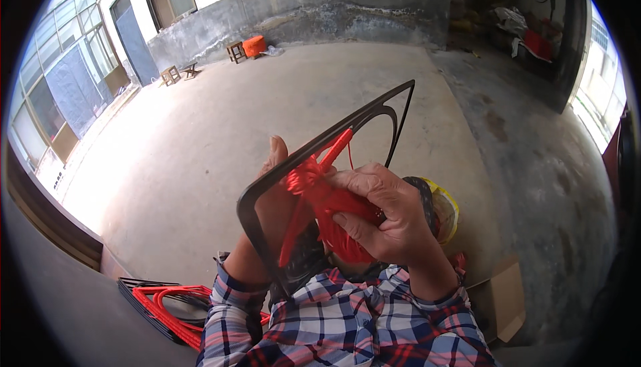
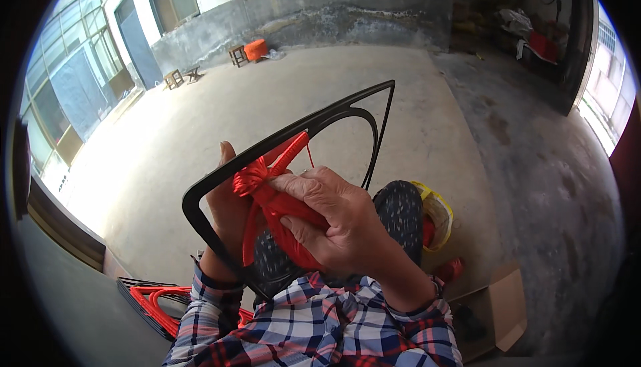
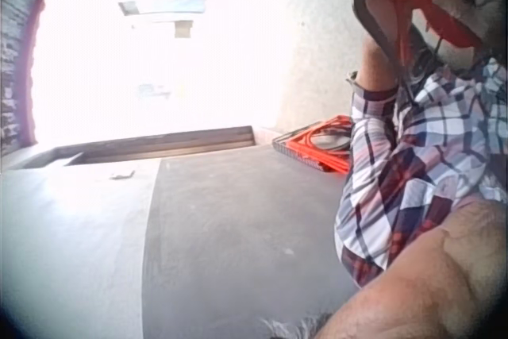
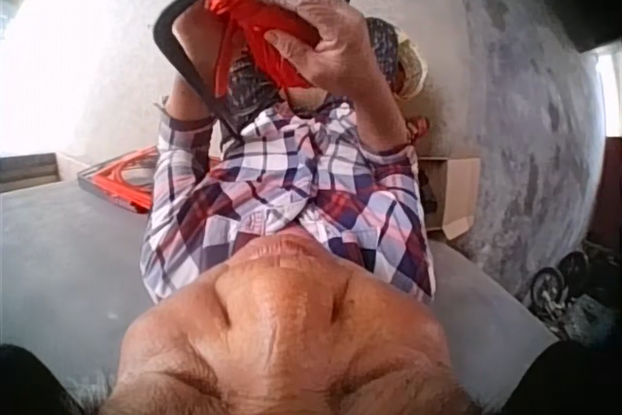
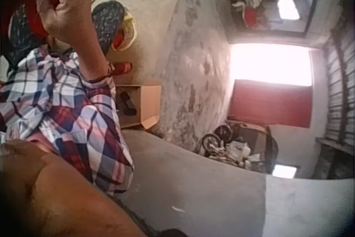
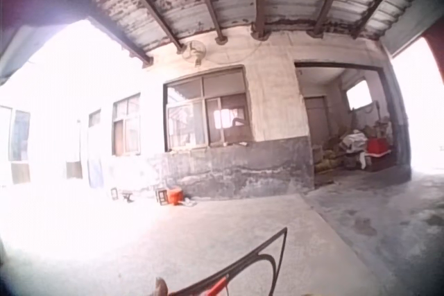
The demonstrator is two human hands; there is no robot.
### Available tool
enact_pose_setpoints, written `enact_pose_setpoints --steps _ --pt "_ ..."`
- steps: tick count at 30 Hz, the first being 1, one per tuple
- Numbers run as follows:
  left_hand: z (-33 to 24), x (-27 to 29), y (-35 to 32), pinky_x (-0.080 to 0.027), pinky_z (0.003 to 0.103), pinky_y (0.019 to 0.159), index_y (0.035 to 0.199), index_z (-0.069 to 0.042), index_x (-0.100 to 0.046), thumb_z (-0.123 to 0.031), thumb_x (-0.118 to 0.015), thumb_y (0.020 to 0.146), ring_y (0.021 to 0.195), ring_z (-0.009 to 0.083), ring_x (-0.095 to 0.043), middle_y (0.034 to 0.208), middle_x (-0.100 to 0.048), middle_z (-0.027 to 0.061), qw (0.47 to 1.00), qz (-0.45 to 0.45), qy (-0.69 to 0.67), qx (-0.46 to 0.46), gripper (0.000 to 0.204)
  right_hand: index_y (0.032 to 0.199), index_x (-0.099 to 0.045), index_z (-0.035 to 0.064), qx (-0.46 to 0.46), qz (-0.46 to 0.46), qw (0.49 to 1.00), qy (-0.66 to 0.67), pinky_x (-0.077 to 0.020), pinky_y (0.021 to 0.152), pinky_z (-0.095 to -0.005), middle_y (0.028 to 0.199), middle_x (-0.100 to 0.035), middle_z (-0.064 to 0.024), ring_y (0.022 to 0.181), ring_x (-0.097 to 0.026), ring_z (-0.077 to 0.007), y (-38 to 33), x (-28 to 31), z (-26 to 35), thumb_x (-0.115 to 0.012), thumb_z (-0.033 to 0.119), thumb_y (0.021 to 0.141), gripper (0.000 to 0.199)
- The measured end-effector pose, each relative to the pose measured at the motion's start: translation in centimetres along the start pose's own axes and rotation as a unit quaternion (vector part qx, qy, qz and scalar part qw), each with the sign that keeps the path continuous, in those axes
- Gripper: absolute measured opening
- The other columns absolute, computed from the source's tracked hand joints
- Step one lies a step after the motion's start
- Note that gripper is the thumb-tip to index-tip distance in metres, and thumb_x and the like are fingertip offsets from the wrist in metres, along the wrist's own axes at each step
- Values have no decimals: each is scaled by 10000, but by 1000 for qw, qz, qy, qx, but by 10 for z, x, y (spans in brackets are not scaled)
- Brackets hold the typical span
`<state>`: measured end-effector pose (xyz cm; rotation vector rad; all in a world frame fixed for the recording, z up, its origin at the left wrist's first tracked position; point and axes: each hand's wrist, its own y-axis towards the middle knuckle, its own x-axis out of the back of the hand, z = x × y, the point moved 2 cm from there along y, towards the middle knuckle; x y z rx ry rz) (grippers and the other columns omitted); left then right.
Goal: The person wraps a red cable around a black triangular frame held in their left hand. They repeatedly wind the cable from a bundle held in their right hand around the frame's edges, creating a coiled pattern.
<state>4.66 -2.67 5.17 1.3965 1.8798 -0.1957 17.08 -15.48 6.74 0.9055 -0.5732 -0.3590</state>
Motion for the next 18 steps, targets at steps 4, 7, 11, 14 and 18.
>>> enact_pose_setpoints --steps 4,7,11,14,18 --pt "15 -24 7 -455 376 1056 1435 63 -420 -729 -291 970 1223 263 -567 1325 -557 207 998 67 -7 -11 927 1032 -639 23 -45 -135 990 -12 -573 743 -310 888 -686 -100 813 -720 -232 13 3 9 -779 39 811 262" --pt "24 -25 7 -469 358 1021 1425 78 -426 -572 -308 1044 1191 249 -585 1294 -576 192 995 21 85 -43 763 978 -636 23 -51 -136 988 45 -555 706 -293 888 -684 -97 746 -679 -166 9 3 -2 -803 63 794 252" --pt "11 -30 -3 -505 337 929 1364 64 -494 -396 -403 1066 1093 208 -630 1208 -629 154 996 6 83 -35 555 966 -654 20 -95 -152 951 252 -526 744 -283 913 -678 -85 815 -648 -138 -14 14 -36 -735 170 887 188" --pt "1 -23 -16 -519 312 765 1174 15 -597 -173 -628 927 864 213 -682 950 -684 121 713 -81 663 -212 313 1091 -644 -40 -257 -137 855 429 -525 870 -342 1058 -691 -138 940 -677 -204 -36 18 -74 -625 367 965 426" --pt "17 -32 -21 -514 298 786 1120 27 -608 -44 -707 870 897 209 -681 1001 -693 100 653 -45 707 -269 278 1259 -560 -109 -319 18 668 672 -483 1000 -425 1197 -658 -213 1084 -658 -296 -24 -15 -70 -534 456 983 630"
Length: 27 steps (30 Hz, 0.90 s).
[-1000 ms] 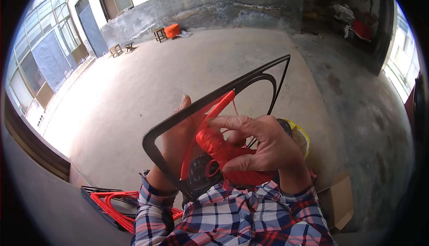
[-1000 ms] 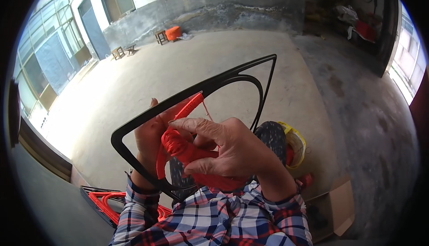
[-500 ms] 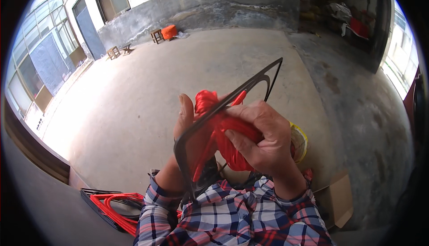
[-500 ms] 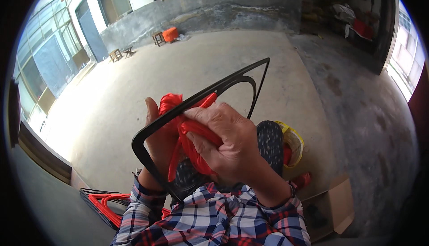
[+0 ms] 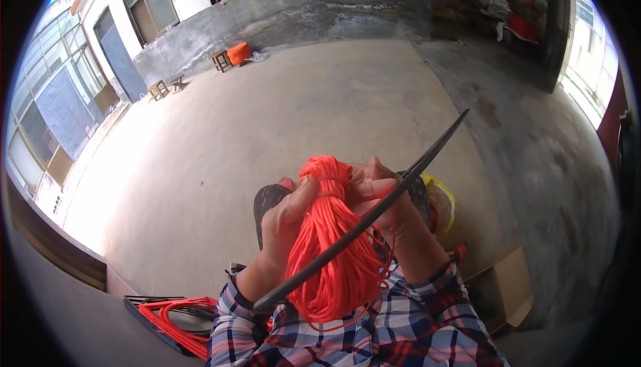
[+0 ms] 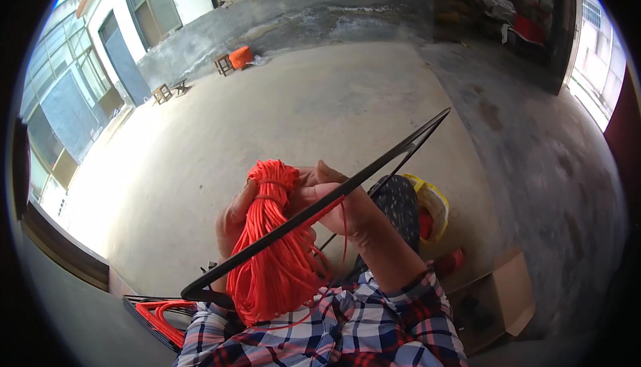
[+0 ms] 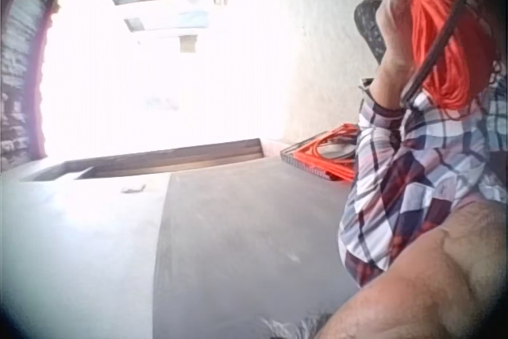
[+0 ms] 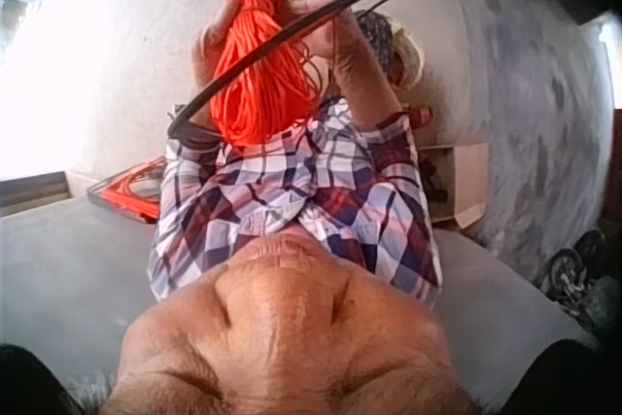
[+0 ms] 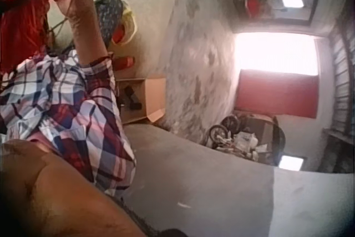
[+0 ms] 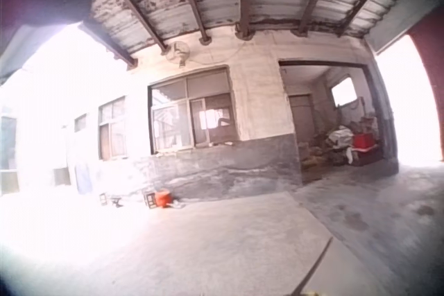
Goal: The person wraps a red cable around a black triangular frame held in their left hand. They repeatedly wind the cable from a bundle held in their right hand around the frame's edges, creating a coiled pattern.
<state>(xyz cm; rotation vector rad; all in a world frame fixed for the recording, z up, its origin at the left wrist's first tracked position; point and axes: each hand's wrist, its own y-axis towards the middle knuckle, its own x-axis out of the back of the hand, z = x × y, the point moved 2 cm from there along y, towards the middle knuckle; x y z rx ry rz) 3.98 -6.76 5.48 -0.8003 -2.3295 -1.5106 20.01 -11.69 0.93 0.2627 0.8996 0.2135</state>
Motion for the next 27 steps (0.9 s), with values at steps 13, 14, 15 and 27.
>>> enact_pose_setpoints --steps 13,14,15,27 --pt "12 -1 10 -251 294 452 1469 -51 -414 -780 -193 945 431 123 -307 589 -451 60 562 136 -760 297 925 1090 -627 -15 231 -131 964 -9 -492 977 -405 1050 -679 -125 1057 -649 -270 -8 80 15 -574 197 847 327" --pt "21 1 9 -230 272 438 1469 -67 -418 -744 -251 964 422 109 -299 557 -406 17 582 146 -747 287 861 1094 -622 -30 238 -94 966 29 -490 992 -432 1086 -673 -151 1082 -643 -303 -15 93 12 -570 185 840 337" --pt "28 3 5 -223 263 434 1465 -73 -421 -676 -336 979 419 100 -292 553 -396 4 588 134 -746 282 780 1080 -621 -45 208 -79 972 75 -476 1020 -502 1150 -646 -187 1096 -627 -365 -18 82 14 -569 203 837 351" --pt "59 48 6 -212 256 394 1444 -2 -439 -202 -592 954 384 59 -267 510 -319 -42 689 41 -669 278 550 1052 -434 38 300 86 943 117 -437 558 -308 631 -459 -33 449 -387 -119 -87 29 84 -354 416 1089 388"
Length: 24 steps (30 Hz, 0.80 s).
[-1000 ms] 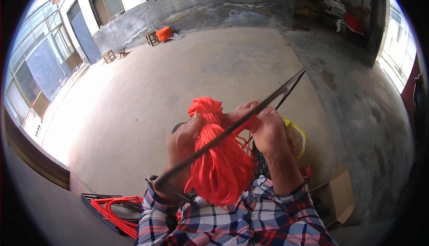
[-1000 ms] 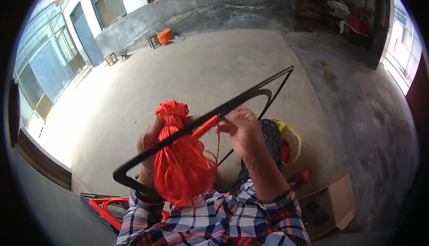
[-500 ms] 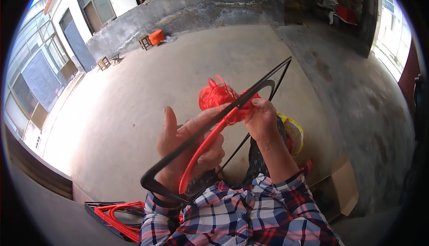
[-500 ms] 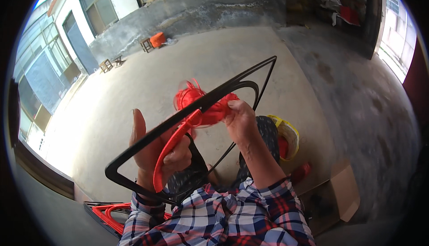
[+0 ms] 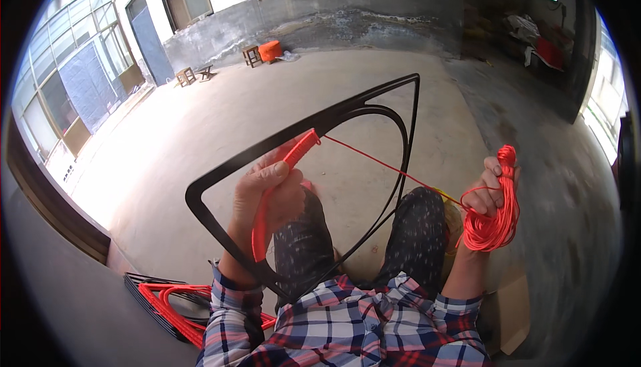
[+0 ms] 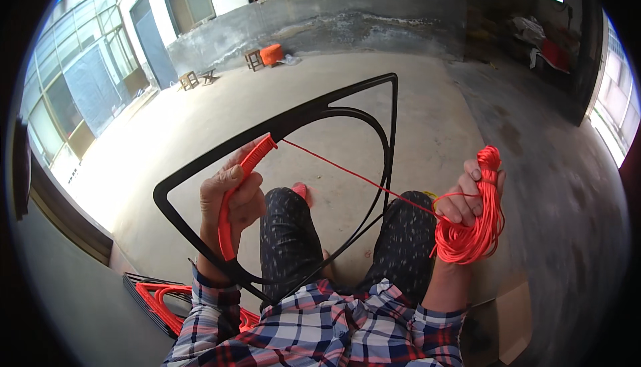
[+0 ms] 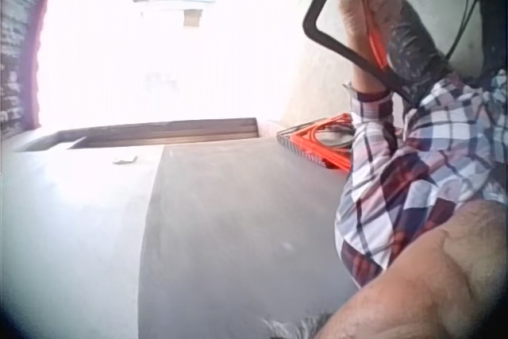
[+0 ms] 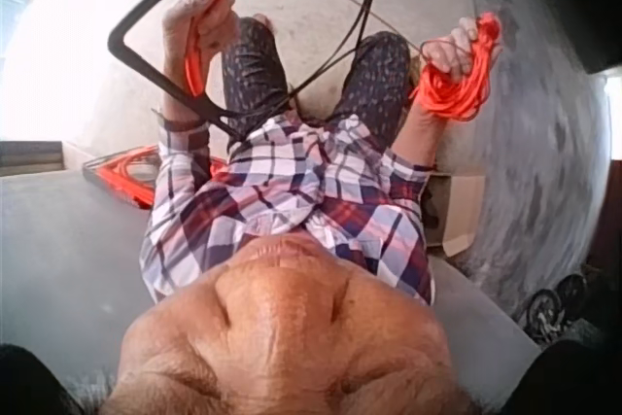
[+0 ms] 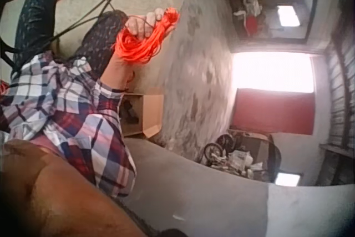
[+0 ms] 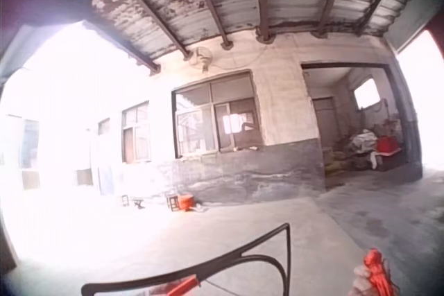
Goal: The person wraps a red cable around a black triangular frame held in their left hand. They repeatedly wind the cable from a bundle held in their right hand around the frame's edges, creating a coiled pattern.
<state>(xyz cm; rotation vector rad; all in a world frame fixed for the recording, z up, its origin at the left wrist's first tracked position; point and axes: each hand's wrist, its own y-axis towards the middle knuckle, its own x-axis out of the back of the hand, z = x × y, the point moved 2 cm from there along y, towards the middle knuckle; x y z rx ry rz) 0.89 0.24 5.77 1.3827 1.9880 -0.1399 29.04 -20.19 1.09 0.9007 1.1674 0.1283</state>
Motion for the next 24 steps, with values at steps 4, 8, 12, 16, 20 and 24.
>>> enact_pose_setpoints --steps 4,8,12,16,20,24 --pt "-12 22 -6 -230 248 378 1458 0 -416 -209 -556 982 365 61 -282 500 -341 -33 998 -45 29 -27 538 1070 -466 11 -47 -54 993 -90 -309 426 -295 617 -448 -32 426 -338 -121 -25 37 10 -305 437 1093 456" --pt "-18 25 -15 -241 241 390 1447 11 -427 -217 -551 992 371 67 -299 507 -360 -28 997 -38 70 -16 524 1057 -560 25 -76 -155 982 -83 -309 451 -285 586 -445 -13 451 -324 -119 -41 70 -8 -319 482 1079 517" --pt "-16 11 -17 -235 247 345 1477 44 -370 -190 -530 1000 330 70 -303 489 -389 0 994 -47 89 -40 555 1023 -596 43 -119 -245 960 -60 -355 502 -310 634 -484 -39 512 -390 -150 -42 118 -25 -358 499 1061 516" --pt "-9 -13 -22 -225 255 351 1457 89 -376 -181 -509 1012 325 79 -301 487 -390 8 995 -28 78 -55 537 1137 -636 48 -135 -268 929 -215 -489 671 -342 895 -640 -91 763 -595 -178 -10 80 -75 -521 371 1021 362" --pt "3 -43 -16 -248 256 389 1469 20 -345 -131 -592 919 366 79 -320 527 -421 10 989 32 89 -110 622 1157 -653 28 -117 -220 851 -462 -502 825 -270 1041 -670 -24 894 -627 -110 26 38 -89 -707 197 936 283" --pt "46 -40 -6 -279 243 424 1472 14 -358 55 -549 824 432 57 -374 604 -450 -4 976 37 122 -176 677 1102 -667 52 -75 -235 886 -392 -518 784 -266 961 -687 6 856 -630 -91 49 25 -92 -721 256 936 268"
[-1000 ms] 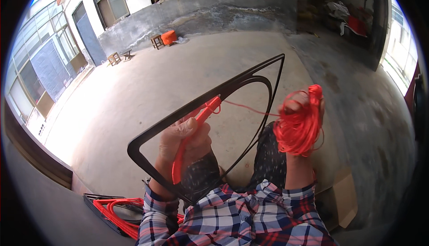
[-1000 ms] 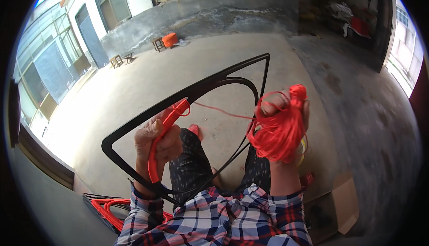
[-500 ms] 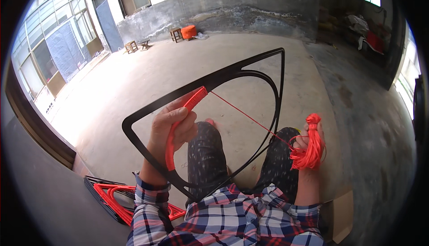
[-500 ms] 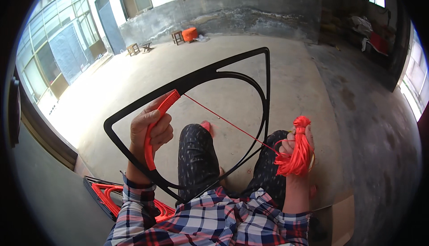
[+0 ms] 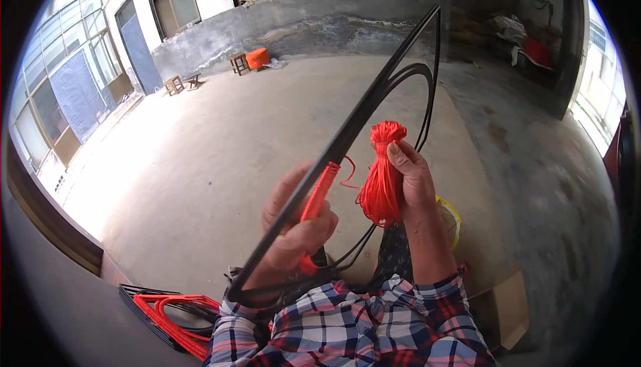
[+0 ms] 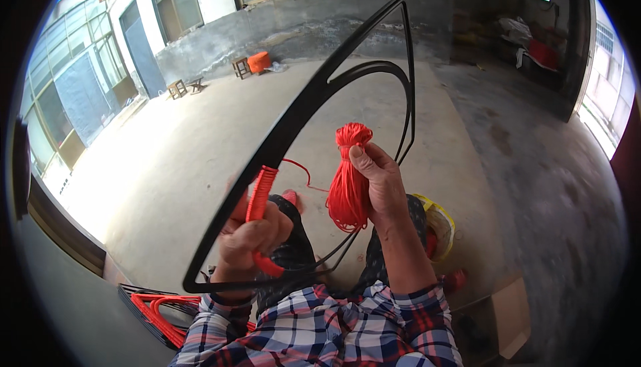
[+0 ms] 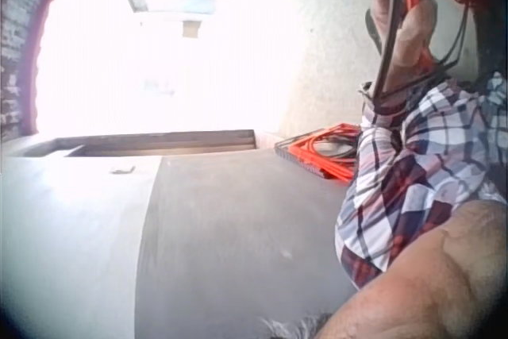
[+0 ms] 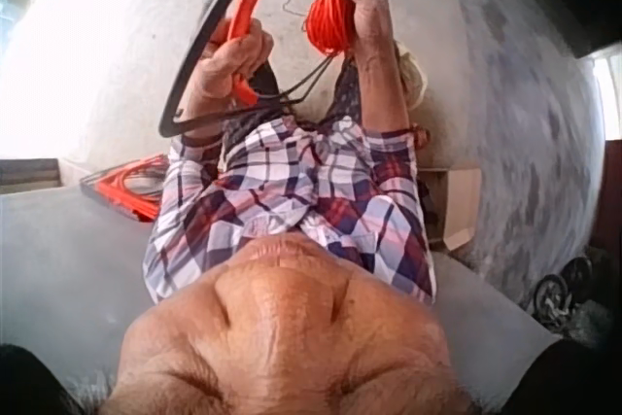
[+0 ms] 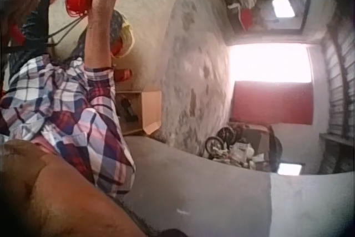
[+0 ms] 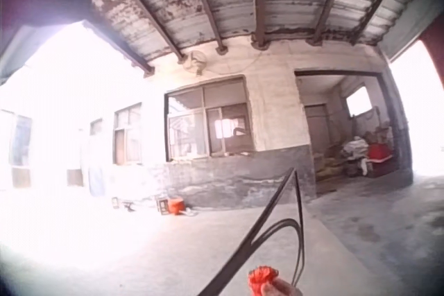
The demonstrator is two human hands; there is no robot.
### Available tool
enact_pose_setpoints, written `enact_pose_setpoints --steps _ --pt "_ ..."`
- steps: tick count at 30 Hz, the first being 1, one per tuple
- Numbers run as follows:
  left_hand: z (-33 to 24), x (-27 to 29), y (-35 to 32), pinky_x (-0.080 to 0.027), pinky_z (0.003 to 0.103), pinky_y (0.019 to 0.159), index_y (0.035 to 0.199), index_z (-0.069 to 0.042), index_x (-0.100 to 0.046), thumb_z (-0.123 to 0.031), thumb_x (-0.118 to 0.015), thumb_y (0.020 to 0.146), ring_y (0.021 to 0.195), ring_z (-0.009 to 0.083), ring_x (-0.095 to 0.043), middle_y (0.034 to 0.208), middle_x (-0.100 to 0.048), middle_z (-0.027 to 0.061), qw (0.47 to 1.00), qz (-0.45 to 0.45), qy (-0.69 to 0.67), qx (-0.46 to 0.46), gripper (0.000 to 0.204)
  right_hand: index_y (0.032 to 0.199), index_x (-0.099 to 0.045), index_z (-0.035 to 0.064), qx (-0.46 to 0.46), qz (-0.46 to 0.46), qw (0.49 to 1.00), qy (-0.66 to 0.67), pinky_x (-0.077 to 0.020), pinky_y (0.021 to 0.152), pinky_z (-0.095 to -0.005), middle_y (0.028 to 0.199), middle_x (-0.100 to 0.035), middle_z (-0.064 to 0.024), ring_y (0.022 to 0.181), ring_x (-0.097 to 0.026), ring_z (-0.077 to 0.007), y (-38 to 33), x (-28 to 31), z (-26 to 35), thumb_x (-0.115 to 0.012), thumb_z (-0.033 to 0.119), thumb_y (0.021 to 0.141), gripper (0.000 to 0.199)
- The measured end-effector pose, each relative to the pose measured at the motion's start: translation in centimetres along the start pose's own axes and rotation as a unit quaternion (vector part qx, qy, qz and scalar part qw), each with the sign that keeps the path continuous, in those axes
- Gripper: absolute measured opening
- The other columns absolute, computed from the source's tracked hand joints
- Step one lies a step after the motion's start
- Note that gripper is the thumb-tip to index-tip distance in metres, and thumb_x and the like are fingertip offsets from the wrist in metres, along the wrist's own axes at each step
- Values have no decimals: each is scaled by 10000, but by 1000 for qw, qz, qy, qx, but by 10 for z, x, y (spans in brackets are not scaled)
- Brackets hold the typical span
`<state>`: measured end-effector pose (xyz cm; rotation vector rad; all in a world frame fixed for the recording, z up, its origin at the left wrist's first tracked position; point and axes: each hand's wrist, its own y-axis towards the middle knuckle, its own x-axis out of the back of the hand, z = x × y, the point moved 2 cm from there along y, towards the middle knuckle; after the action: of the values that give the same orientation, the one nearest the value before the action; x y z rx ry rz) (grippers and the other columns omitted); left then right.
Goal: The person wraps a red cable around a black triangular frame held in their left hand. They repeatedly wind the cable from a bundle held in their right hand around the frame's edges, creating a coiled pattern.
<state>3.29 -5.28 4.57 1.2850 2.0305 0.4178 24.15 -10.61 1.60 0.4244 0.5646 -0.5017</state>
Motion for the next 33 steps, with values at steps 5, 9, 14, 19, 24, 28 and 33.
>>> enact_pose_setpoints --steps 5,9,14,19,24,28,33 --pt "50 22 -39 -334 199 539 1423 -24 -447 93 -542 794 584 31 -429 729 -479 -36 987 -75 103 103 647 1030 -658 71 -75 -9 990 119 -541 787 -307 933 -683 5 847 -648 -123 13 16 -40 -716 221 939 185" --pt "54 44 -64 -305 218 472 1444 -21 -415 21 -517 792 515 50 -389 674 -442 -23 989 -81 38 113 661 1060 -661 106 -157 -7 977 145 -503 887 -349 979 -689 -1 926 -646 -148 2 22 -71 -719 195 927 171" --pt "58 64 -72 -277 237 438 1487 -71 -345 -57 -525 757 460 76 -350 636 -414 -5 969 -180 15 170 752 1137 -673 90 -147 -8 983 108 -481 944 -373 1052 -684 -30 990 -632 -171 4 7 -65 -725 180 915 245" --pt "67 95 -82 -239 276 460 1304 -114 -490 -136 -539 802 434 87 -280 544 -296 -45 959 -210 -70 177 504 1216 -644 40 -189 -9 975 115 -492 972 -399 1082 -671 -70 1021 -625 -199 5 26 -105 -695 149 928 311" --pt "65 107 -89 -236 275 460 1177 -109 -546 -159 -562 833 430 78 -272 528 -276 -53 959 -217 -116 139 349 1158 -622 44 -221 -50 966 123 -502 959 -382 1083 -662 -83 1013 -631 -211 5 18 -120 -650 92 929 236" --pt "67 116 -96 -242 269 460 1300 -140 -516 -163 -580 836 425 79 -262 532 -279 -51 958 -218 -134 126 469 1145 -569 40 -235 -35 960 149 -554 895 -421 1026 -670 -130 940 -669 -261 2 4 -129 -584 84 960 191" --pt "74 122 -100 -275 272 435 1527 -238 -372 -120 -592 878 374 81 -281 524 -322 -34 960 -206 -153 111 696 1247 -549 24 -285 24 942 173 -574 785 -367 989 -665 -114 825 -669 -211 -9 -15 -134 -590 238 991 335"
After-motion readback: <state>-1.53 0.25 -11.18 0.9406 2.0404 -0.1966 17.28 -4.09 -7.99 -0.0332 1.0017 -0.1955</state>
